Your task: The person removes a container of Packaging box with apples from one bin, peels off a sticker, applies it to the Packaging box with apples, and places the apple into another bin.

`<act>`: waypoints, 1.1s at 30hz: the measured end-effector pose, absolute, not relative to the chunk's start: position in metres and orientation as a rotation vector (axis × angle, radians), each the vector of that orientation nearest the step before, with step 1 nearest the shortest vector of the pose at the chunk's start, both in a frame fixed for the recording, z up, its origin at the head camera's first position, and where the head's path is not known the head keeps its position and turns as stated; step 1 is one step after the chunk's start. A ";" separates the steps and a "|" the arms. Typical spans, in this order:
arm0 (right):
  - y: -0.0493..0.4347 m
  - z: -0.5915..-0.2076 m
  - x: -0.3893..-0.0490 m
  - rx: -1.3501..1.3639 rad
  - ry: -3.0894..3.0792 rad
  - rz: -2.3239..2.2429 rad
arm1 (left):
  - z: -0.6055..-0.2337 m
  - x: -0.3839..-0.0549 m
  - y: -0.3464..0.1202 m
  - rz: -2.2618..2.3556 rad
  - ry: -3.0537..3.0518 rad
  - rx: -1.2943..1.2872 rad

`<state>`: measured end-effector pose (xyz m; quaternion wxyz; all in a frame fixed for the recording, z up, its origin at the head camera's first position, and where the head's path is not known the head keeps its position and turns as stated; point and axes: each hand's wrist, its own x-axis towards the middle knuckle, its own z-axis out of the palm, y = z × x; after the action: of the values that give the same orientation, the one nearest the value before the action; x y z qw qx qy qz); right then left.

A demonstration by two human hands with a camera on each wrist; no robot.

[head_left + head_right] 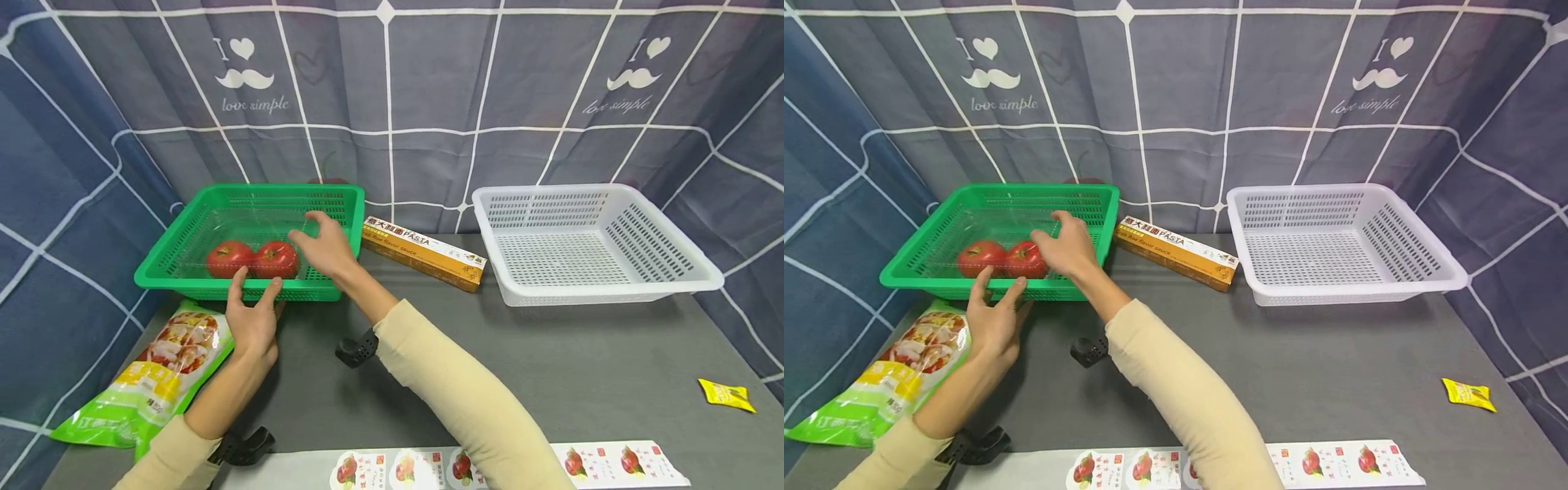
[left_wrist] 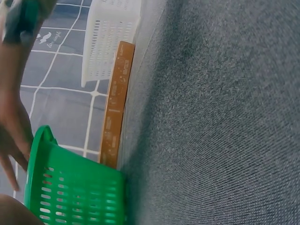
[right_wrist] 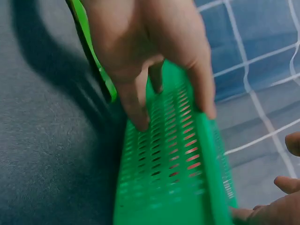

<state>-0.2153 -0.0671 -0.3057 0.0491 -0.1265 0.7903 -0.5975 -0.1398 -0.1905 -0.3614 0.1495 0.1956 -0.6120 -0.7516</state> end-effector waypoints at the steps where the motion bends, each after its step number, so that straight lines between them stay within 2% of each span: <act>1: -0.070 -0.308 -0.219 -0.349 2.411 -1.804 | -0.362 -0.139 -0.189 -2.165 -1.754 0.560; 5: -0.076 -0.319 -0.228 -0.235 2.413 -1.732 | -0.366 -0.137 -0.186 -2.185 -1.738 0.570; 17: -0.085 -0.327 -0.235 -0.167 2.171 -1.813 | -0.365 -0.134 -0.188 -2.146 -1.741 0.557; 33: -0.091 -0.328 -0.243 -0.220 2.022 -1.858 | -0.363 -0.137 -0.191 -2.130 -1.735 0.561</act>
<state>-0.2433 -0.0906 -0.3282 0.1922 -0.0785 0.7203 -0.6619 -0.1373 -0.1912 -0.3628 0.1682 0.1971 -0.6099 -0.7489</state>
